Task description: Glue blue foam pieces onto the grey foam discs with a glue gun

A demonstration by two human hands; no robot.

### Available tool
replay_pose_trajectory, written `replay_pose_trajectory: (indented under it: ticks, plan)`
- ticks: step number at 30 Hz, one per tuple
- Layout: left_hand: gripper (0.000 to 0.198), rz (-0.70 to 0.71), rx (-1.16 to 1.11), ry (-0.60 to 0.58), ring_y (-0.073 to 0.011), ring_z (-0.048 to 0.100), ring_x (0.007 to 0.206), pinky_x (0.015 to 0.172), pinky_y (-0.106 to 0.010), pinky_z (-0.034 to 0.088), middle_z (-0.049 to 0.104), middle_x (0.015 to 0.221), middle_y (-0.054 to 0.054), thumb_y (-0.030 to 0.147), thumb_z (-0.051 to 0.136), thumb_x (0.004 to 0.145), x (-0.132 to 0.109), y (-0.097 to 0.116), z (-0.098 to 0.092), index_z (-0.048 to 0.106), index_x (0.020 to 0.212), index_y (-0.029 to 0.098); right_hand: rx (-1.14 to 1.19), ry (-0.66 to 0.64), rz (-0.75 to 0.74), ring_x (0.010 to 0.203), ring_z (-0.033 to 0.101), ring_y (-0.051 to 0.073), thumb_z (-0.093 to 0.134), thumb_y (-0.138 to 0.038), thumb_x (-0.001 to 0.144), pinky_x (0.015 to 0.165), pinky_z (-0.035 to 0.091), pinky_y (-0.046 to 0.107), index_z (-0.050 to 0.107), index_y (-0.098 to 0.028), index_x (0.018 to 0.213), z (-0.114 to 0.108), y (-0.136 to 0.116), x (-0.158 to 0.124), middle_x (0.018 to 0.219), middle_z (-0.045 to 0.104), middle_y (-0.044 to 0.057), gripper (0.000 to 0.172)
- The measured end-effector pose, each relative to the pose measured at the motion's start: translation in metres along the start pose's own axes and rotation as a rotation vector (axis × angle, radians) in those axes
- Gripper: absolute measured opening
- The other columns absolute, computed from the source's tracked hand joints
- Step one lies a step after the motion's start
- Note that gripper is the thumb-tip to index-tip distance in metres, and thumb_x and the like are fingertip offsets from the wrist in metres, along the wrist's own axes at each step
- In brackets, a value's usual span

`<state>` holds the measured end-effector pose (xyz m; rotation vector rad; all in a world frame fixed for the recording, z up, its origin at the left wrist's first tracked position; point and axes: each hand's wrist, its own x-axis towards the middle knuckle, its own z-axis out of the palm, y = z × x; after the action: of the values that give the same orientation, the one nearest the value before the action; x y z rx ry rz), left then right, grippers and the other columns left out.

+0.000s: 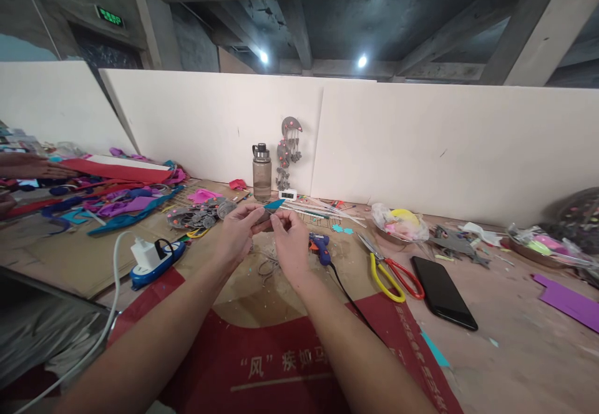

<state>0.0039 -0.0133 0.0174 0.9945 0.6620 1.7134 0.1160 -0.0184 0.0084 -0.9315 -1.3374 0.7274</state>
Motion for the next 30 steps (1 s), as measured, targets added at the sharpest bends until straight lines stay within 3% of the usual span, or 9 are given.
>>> replay_pose_trajectory:
  ticks: [11,21,30]
  plan:
    - [0.026,-0.032,-0.022,-0.009,-0.0145,0.064,0.078,0.082,-0.038,0.058,0.066,0.079,-0.001,0.032,0.083,0.06,0.0,-0.002,0.0,0.067,0.071,0.014,-0.125,0.094,-0.132,0.072,0.049,0.015,0.053,-0.032,0.083,0.07,0.04,0.029,0.055,-0.02,0.084,-0.007,-0.004,0.003,0.08,0.057,0.001,0.012]
    - [0.027,-0.094,-0.012,-0.044,-0.0156,0.067,0.077,0.083,-0.038,0.058,0.068,0.077,-0.002,0.033,0.082,0.061,-0.003,0.003,0.001,0.066,0.072,0.014,-0.102,0.035,-0.091,0.068,0.047,0.014,0.052,-0.033,0.083,0.065,0.036,0.028,0.058,-0.02,0.075,-0.011,-0.004,0.007,0.071,0.056,-0.001,0.017]
    - [0.03,-0.135,0.003,-0.056,-0.0128,0.063,0.072,0.076,-0.034,0.059,0.066,0.077,-0.001,0.034,0.084,0.058,-0.002,0.004,0.001,0.067,0.071,0.013,0.039,-0.022,0.046,0.061,0.041,0.012,0.056,-0.038,0.077,0.056,0.032,0.025,0.055,-0.02,0.069,-0.013,-0.006,0.008,0.063,0.051,-0.002,0.02]
